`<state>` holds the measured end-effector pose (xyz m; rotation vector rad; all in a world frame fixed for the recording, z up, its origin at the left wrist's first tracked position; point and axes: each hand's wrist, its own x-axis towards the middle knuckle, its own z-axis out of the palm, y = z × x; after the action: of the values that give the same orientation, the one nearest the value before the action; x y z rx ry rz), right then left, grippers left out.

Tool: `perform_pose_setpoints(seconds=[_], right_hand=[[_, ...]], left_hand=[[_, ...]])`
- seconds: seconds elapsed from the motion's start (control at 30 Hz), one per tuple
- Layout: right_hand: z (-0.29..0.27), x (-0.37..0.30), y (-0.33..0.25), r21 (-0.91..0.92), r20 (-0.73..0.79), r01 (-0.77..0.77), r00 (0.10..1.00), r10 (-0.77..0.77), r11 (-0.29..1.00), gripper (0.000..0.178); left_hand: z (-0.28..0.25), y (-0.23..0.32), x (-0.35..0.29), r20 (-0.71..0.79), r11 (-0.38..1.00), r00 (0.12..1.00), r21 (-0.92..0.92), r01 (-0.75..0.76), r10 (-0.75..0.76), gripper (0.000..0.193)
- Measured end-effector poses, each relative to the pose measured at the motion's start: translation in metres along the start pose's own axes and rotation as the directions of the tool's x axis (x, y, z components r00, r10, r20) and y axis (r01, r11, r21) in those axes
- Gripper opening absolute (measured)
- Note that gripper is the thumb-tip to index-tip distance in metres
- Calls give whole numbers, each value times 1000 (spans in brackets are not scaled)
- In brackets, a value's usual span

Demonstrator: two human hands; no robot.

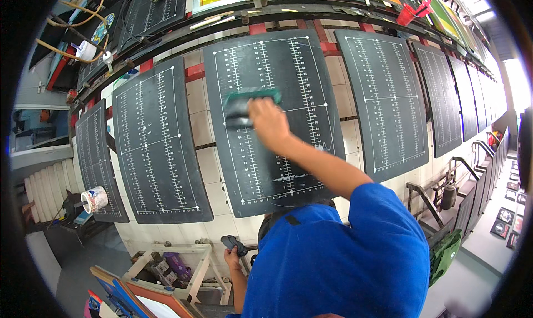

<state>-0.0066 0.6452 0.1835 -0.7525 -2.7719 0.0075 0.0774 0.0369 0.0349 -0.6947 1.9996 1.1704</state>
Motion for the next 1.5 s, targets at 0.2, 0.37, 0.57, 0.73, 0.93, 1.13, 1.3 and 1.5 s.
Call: perform_pose_setpoints(seconds=[0.2, 0.37, 0.57, 0.73, 0.93, 1.13, 1.3, 1.5], right_hand=[[10, 88, 8, 23, -12, 1, 1000, 0, 1000, 31], [21, 130, 129, -168, -84, -420, 908, 411, 892, 24], [-4, 102, 191, -143, -87, -426, 904, 418, 893, 37], [-32, -17, 156, -1, -61, -285, 957, 285, 958, 60], [-116, -189, 71, 73, 180, -354, 924, 337, 933, 76], [-100, -163, 72, 49, 165, -237, 960, 226, 970, 77], [-36, -9, 163, -23, -15, -135, 991, 134, 991, 60], [-2, 125, 228, -60, -35, -115, 993, 113, 992, 49]], left_hand=[[15, 0, -1, 63, 993, 998, -119, -9, 17, 13], [33, 56, -6, 19, 993, 999, 107, -45, 43, 15], [14, 56, 13, 40, 984, 987, 83, -157, 155, 15], [-10, 27, 41, 101, 977, 987, 161, -140, 125, 15], [5, 24, 69, 159, 983, 986, 167, -79, 52, 13], [11, 34, 80, 188, 982, 975, 118, -145, 121, 14], [28, 86, 39, 98, 972, 982, 157, -177, 163, 19], [-19, 51, 9, -6, 989, 991, 64, -135, 136, 19]])
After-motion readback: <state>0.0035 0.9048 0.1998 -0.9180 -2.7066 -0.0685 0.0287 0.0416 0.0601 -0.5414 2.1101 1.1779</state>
